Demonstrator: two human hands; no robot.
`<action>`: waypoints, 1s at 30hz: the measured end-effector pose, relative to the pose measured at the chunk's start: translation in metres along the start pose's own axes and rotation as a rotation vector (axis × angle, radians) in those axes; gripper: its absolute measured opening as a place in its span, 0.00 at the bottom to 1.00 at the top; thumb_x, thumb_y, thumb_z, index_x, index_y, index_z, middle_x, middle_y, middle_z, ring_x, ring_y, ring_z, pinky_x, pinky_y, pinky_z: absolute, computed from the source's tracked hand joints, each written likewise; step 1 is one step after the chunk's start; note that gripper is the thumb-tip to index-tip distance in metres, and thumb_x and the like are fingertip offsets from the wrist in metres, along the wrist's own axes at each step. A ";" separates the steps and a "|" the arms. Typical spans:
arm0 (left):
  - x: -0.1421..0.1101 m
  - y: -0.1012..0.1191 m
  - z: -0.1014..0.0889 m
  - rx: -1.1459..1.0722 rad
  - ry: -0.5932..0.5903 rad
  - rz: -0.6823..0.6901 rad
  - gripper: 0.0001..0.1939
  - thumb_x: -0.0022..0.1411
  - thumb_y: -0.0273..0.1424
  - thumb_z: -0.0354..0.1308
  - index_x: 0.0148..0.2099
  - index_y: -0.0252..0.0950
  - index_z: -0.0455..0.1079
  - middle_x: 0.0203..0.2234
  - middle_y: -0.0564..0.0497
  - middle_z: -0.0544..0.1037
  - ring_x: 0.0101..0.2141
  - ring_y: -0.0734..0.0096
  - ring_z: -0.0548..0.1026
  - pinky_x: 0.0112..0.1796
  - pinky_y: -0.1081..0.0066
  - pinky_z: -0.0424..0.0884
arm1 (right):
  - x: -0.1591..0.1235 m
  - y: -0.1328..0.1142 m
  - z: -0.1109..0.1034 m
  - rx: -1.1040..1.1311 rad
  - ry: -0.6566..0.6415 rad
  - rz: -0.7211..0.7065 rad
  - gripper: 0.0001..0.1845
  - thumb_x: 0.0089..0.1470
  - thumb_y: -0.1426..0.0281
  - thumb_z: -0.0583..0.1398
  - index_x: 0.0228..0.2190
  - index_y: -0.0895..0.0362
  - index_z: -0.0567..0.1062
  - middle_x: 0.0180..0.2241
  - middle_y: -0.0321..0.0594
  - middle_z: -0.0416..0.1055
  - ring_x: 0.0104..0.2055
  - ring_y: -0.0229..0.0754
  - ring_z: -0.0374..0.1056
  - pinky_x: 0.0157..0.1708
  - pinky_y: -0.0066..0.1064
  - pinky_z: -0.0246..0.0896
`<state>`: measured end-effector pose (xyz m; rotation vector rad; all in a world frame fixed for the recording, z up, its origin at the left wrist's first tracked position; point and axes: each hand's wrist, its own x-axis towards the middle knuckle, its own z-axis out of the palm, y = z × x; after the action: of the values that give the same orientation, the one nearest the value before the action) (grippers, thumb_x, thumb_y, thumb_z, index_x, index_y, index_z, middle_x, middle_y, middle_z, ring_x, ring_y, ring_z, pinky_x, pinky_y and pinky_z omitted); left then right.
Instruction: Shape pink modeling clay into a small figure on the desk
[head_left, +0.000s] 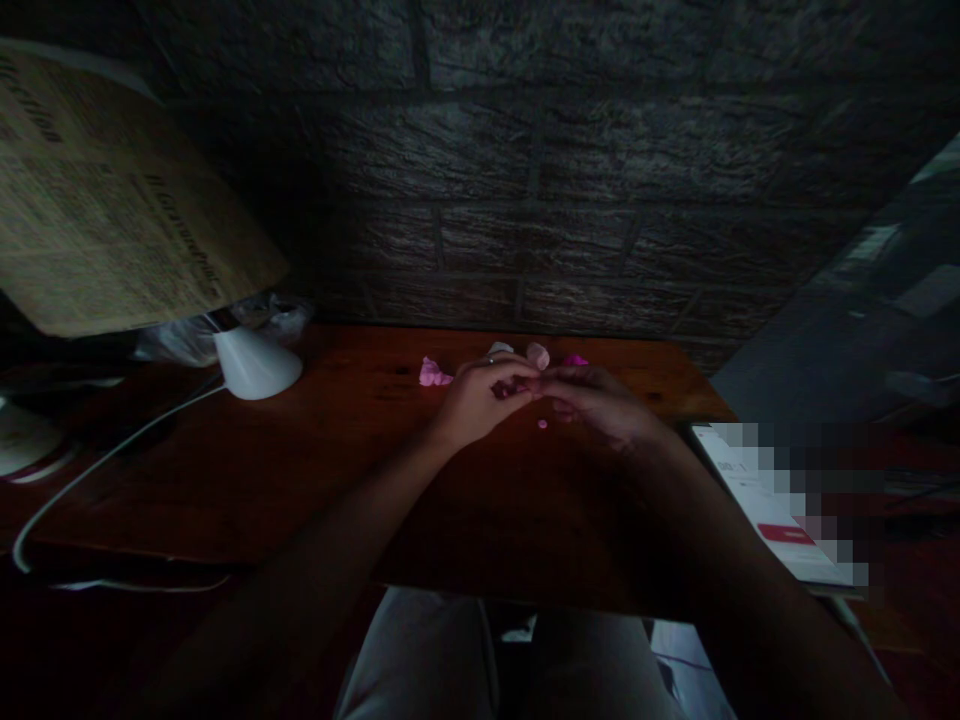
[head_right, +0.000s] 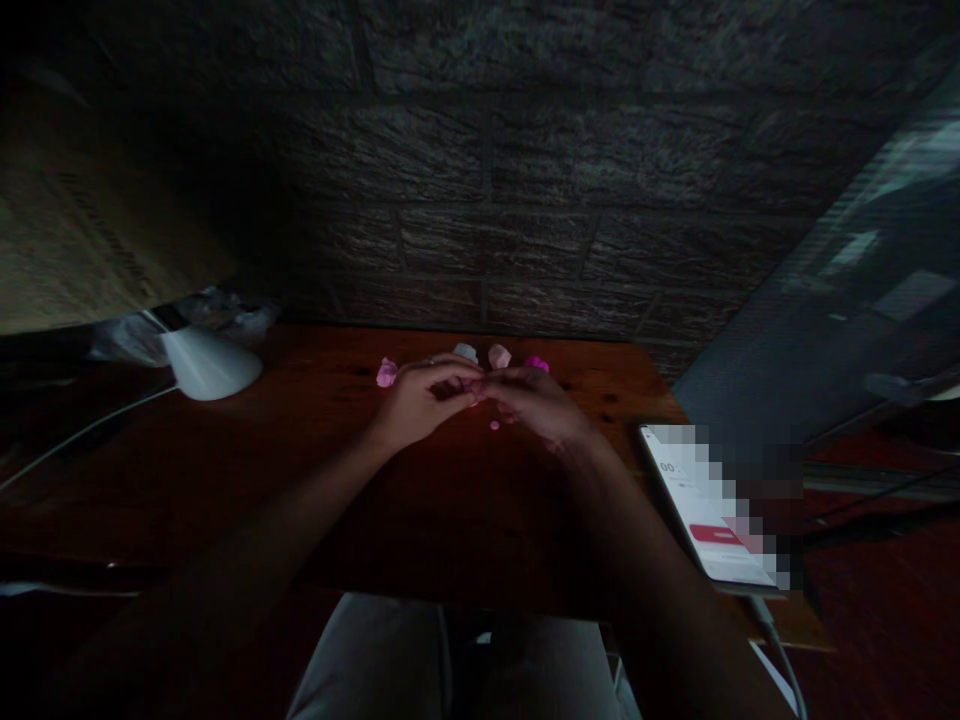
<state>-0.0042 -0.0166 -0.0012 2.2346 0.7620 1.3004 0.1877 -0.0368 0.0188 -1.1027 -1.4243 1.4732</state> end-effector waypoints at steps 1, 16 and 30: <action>0.000 0.000 0.000 0.000 0.004 0.001 0.06 0.62 0.26 0.66 0.42 0.37 0.79 0.41 0.48 0.83 0.35 0.72 0.80 0.35 0.73 0.76 | 0.000 0.000 0.000 -0.003 -0.004 0.010 0.14 0.44 0.58 0.71 0.28 0.54 0.83 0.23 0.32 0.67 0.23 0.33 0.55 0.25 0.28 0.63; 0.002 -0.003 0.000 -0.041 0.068 -0.015 0.03 0.62 0.27 0.66 0.40 0.37 0.79 0.38 0.48 0.83 0.34 0.72 0.79 0.34 0.74 0.76 | -0.003 -0.006 0.000 0.025 -0.016 0.023 0.14 0.46 0.57 0.71 0.29 0.54 0.83 0.27 0.34 0.70 0.24 0.32 0.54 0.26 0.28 0.64; 0.003 0.000 -0.004 0.025 0.022 0.005 0.06 0.63 0.29 0.66 0.44 0.37 0.78 0.39 0.48 0.83 0.32 0.74 0.79 0.33 0.74 0.75 | 0.000 -0.002 0.001 0.116 0.002 0.024 0.14 0.43 0.59 0.74 0.29 0.55 0.84 0.25 0.34 0.71 0.23 0.32 0.54 0.24 0.28 0.63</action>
<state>-0.0070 -0.0140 0.0028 2.2467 0.7843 1.3268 0.1870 -0.0373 0.0211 -1.0525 -1.3113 1.5511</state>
